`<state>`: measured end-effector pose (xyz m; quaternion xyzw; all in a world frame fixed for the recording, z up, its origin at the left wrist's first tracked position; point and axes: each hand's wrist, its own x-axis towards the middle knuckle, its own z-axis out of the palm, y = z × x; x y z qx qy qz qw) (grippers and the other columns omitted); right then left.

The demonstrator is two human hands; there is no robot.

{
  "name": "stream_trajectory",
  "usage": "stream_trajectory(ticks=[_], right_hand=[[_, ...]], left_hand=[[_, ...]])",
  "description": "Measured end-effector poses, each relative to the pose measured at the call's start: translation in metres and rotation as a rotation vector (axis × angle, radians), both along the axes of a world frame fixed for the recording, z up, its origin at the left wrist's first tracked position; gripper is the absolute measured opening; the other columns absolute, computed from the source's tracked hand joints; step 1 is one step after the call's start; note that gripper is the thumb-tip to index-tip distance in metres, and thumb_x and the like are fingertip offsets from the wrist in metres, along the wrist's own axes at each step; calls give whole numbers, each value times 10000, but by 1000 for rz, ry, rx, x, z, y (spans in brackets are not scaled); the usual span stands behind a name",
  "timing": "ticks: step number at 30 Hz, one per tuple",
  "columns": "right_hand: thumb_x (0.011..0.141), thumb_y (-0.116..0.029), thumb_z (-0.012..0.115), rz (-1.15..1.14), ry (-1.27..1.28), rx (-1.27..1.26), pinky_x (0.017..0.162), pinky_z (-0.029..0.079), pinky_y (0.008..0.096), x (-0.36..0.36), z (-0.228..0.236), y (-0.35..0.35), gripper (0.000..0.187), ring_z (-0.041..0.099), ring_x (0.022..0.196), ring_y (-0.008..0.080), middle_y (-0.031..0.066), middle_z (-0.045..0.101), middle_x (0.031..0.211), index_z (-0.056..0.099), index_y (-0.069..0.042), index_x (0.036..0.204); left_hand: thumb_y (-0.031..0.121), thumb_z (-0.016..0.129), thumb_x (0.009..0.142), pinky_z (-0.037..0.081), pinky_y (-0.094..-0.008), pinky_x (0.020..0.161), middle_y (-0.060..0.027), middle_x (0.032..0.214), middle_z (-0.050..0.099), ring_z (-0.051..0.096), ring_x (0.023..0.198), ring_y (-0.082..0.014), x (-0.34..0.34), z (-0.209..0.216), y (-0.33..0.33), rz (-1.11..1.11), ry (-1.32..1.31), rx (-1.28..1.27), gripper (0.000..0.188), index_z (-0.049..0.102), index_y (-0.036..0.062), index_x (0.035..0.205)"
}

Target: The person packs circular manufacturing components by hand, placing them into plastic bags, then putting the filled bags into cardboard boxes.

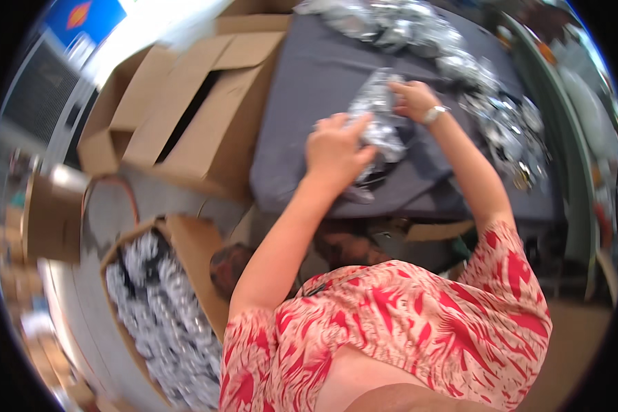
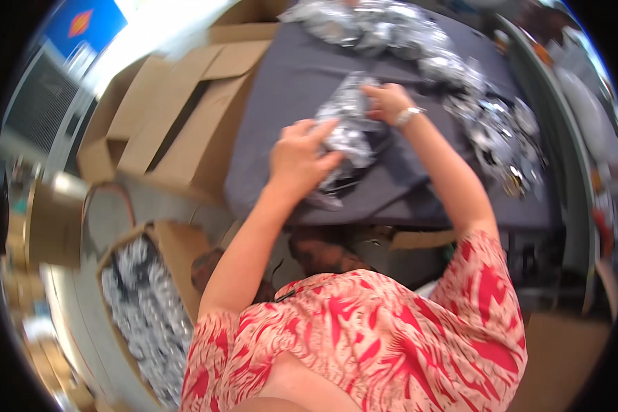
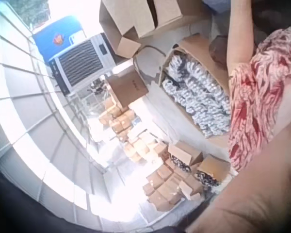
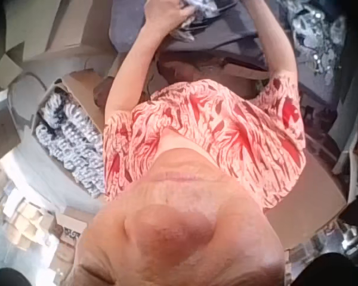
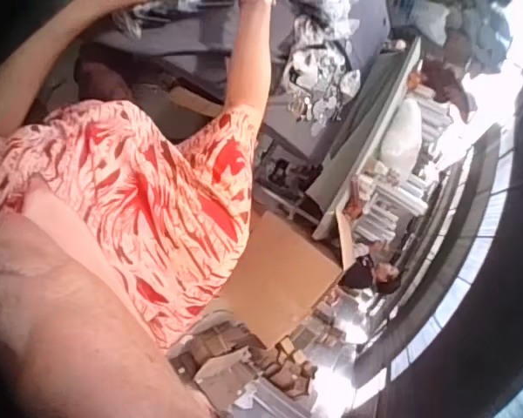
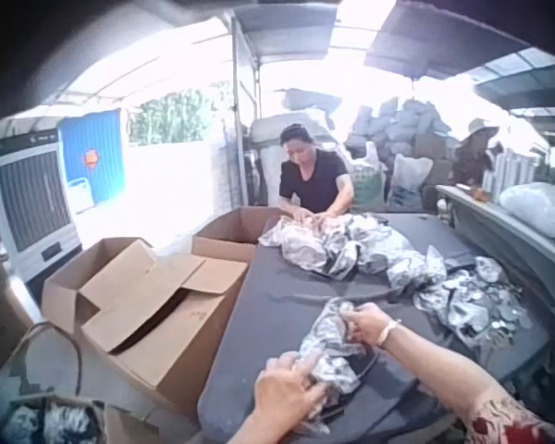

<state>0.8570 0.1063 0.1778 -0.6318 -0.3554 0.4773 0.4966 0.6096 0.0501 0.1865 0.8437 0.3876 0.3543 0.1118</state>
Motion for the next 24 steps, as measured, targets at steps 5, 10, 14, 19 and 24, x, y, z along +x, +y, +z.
stream_trajectory(ticks=[5, 10, 14, 19, 24], right_hand=[[773, -300, 678, -150, -846, 24, 745, 486, 423, -9, 16, -11, 487, 581, 833, 217, 135, 570, 922, 495, 28, 1083], [742, -315, 643, 333, -1664, 557, 966, 349, 420, 1, 25, -2, 516, 513, 1089, 272, 138, 546, 1138, 497, -99, 1188], [723, -344, 659, 741, -1577, 169, 770, 438, 411, 4, 52, 5, 355, 572, 883, 327, 149, 604, 964, 586, -22, 851], [709, -230, 690, 793, -1334, 150, 622, 462, 356, 27, 53, -6, 316, 587, 670, 258, 120, 620, 730, 584, 17, 875], [745, -113, 616, 665, -743, 358, 657, 458, 279, 18, 24, -28, 257, 516, 714, 81, 57, 627, 768, 591, 28, 959]], left_hand=[[312, 734, 633, 489, -390, 728, -105, 1041, 576, 556, 892, -296, 5, -4, 1, -54, -17, 36, 517, 620, 184, 1120], [273, 734, 647, 475, -359, 771, -62, 1034, 585, 556, 918, -260, 2, -1, -5, -43, -2, 20, 516, 615, 175, 1140], [270, 735, 651, 473, -358, 775, -64, 1031, 586, 554, 919, -260, 0, -1, -4, -35, -3, 7, 509, 617, 169, 1136], [307, 736, 637, 493, -387, 723, -90, 1030, 576, 557, 883, -290, 0, -8, 1, -51, -36, 60, 512, 617, 188, 1120], [291, 737, 626, 494, -387, 722, -95, 1037, 577, 560, 882, -292, 1, -7, 1, -54, -51, 66, 507, 626, 171, 1106]])
